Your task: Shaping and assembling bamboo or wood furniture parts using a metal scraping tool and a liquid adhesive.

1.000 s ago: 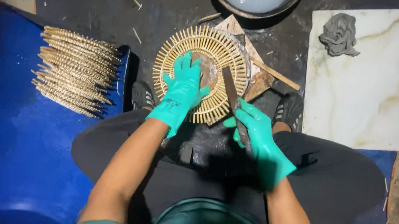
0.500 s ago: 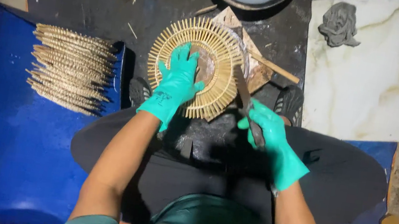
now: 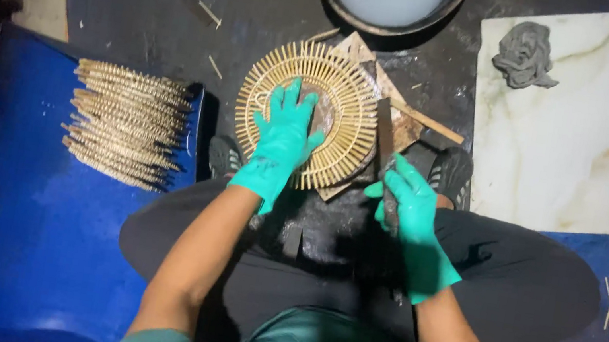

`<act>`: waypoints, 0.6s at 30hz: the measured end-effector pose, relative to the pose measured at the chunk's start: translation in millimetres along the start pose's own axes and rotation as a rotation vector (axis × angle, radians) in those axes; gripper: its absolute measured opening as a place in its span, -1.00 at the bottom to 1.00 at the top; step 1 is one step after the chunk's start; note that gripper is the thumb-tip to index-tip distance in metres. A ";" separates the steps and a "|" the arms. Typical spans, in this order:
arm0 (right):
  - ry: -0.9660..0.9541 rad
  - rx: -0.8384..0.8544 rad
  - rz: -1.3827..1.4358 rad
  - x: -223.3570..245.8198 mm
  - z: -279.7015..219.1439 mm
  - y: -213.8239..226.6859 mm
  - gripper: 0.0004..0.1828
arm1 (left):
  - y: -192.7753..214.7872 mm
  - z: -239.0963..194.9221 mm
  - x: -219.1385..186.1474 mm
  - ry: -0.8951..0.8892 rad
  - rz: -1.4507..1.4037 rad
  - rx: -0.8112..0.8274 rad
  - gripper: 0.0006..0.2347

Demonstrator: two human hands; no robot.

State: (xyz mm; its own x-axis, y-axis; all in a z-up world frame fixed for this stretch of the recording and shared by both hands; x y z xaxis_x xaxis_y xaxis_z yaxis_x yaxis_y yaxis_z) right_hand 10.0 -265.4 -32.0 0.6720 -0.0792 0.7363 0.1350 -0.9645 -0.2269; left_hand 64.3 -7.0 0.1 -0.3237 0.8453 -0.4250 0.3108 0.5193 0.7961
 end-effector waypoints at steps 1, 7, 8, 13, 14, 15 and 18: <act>0.009 -0.019 -0.015 -2.7 1.5 -1.4 -0.41 | 0.5 -2.0 -0.5 0.036 -0.042 0.002 -0.33; -0.059 0.073 -0.111 6.3 8.4 -26.3 -0.45 | -3.2 1.7 3.9 0.020 -0.009 0.031 -0.33; -0.052 0.073 -0.110 8.9 9.1 -29.3 -0.45 | 0.2 4.2 1.9 0.016 -0.006 0.026 -0.33; -0.125 0.047 -0.109 4.5 5.3 -29.8 -0.43 | 2.1 -2.9 -1.8 0.023 -0.001 0.063 -0.33; -0.123 0.040 -0.110 7.6 0.7 -24.4 -0.43 | -0.1 0.0 -0.8 0.016 -0.003 0.064 -0.33; -0.104 0.058 -0.128 11.9 -2.6 -21.4 -0.43 | -0.6 3.9 0.8 0.008 -0.004 0.058 -0.33; -0.061 0.035 -0.129 10.2 -13.1 -15.1 -0.44 | -2.4 4.4 3.8 0.000 -0.007 0.061 -0.33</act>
State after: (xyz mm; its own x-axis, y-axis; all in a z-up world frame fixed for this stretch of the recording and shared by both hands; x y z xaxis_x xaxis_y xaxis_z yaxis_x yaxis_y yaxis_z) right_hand 5.3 -255.0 -12.7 0.6902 0.0612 0.7210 0.2475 -0.9563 -0.1558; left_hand 66.2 -4.4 -5.4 -0.3264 0.8417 -0.4302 0.3627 0.5318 0.7653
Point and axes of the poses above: each hand's wrist, its own z-axis towards the middle knuckle, its own y-axis out of the back of the hand, x = y × z, the point moved 5 cm from there along z, towards the middle knuckle, and after that the axes turned 10 degrees about -z, right-handed, at the moved point
